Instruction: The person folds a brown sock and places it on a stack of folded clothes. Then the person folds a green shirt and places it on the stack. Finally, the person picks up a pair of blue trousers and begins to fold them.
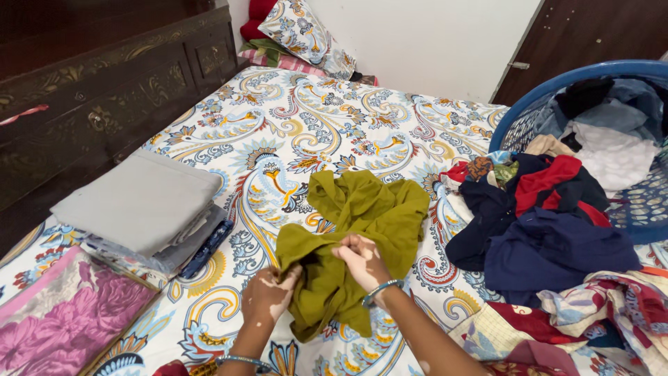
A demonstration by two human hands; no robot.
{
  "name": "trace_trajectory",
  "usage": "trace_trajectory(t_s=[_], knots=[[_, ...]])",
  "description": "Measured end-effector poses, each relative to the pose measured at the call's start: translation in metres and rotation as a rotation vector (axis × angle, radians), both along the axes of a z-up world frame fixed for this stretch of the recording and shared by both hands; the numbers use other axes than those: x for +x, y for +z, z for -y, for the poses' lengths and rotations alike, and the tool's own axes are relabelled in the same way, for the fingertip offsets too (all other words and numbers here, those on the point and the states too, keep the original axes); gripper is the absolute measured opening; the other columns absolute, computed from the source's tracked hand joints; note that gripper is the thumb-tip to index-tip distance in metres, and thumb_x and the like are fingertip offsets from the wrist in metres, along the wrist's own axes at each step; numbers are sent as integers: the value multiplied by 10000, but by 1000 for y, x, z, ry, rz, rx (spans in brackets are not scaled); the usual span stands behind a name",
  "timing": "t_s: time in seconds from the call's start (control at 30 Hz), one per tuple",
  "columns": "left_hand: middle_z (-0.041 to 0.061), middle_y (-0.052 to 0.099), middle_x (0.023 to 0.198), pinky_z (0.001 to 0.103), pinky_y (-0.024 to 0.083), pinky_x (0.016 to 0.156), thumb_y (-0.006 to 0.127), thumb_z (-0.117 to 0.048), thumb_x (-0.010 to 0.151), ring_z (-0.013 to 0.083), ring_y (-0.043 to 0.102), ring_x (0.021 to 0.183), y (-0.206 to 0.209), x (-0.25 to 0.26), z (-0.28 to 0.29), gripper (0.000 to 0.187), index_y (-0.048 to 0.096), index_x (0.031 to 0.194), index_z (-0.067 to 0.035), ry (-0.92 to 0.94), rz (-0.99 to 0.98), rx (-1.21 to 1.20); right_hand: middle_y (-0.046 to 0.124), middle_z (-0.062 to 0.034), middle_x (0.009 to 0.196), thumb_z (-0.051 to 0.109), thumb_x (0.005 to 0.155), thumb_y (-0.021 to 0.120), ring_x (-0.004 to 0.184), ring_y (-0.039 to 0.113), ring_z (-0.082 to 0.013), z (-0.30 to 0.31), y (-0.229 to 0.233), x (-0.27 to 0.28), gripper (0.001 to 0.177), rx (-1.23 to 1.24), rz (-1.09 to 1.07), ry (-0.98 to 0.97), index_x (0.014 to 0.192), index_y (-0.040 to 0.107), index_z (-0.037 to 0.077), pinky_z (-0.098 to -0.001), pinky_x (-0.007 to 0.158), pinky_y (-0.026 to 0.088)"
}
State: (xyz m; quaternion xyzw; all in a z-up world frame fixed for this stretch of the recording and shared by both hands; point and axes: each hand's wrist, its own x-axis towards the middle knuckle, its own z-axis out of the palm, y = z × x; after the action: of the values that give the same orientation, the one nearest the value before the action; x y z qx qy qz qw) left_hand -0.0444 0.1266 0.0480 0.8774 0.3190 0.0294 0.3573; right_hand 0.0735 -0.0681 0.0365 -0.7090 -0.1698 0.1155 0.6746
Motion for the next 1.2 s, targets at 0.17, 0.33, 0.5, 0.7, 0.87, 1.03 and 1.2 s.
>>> trace_trajectory(t_s=[0.17,0.33,0.5,0.7,0.87,1.03,1.2], knots=[[170,765,1010,425,551,891,708,-323,814,330,713,990,-40,8,-13,438,705,1192,-102,-24,248,62,654,-16,884,242,908,632,802,601,-71,3,52,-25,211,-214,-7,47,991,626,49,-287,685,501],[135,735,1104,389,570,903,540,-105,852,290,711,1017,-29,20,-26,388,756,1173,-78,63,539,-644,713,-117,889,423,888,703,825,626,-157,28,104,-44,424,-379,229,108,1073,680,42,-315,762,523],[107,613,1211,378,573,933,453,-27,856,254,657,1088,80,41,-23,429,701,1204,-72,68,866,-1062,635,-208,1259,557,763,790,1161,617,-294,44,139,-71,778,-614,457,162,1302,608,26,-405,960,506],[139,555,1305,318,490,981,475,78,896,239,557,1183,223,45,8,425,668,1263,-17,-124,1182,-194,711,-226,1197,515,882,706,1153,664,-283,46,189,-70,667,-391,444,-113,1276,671,-22,-376,994,515],[153,712,1068,359,535,839,576,-93,839,235,636,957,262,16,34,335,698,1132,15,-407,769,-375,781,-162,1081,270,849,702,996,698,-251,94,204,-53,480,-152,370,-349,1234,714,-16,-384,923,526],[138,689,1109,381,510,950,905,-492,689,223,625,1050,215,-10,57,688,720,1098,29,-484,230,-200,758,-168,1116,137,865,555,984,731,-283,136,178,-34,358,459,-309,-161,1146,696,-34,-417,909,570],[182,696,1164,345,547,969,968,-428,594,247,686,1061,147,-7,69,857,614,1195,71,-658,273,3,756,-173,1114,127,852,531,1003,728,-300,147,158,-52,366,360,-448,-130,1144,685,-32,-442,911,576]])
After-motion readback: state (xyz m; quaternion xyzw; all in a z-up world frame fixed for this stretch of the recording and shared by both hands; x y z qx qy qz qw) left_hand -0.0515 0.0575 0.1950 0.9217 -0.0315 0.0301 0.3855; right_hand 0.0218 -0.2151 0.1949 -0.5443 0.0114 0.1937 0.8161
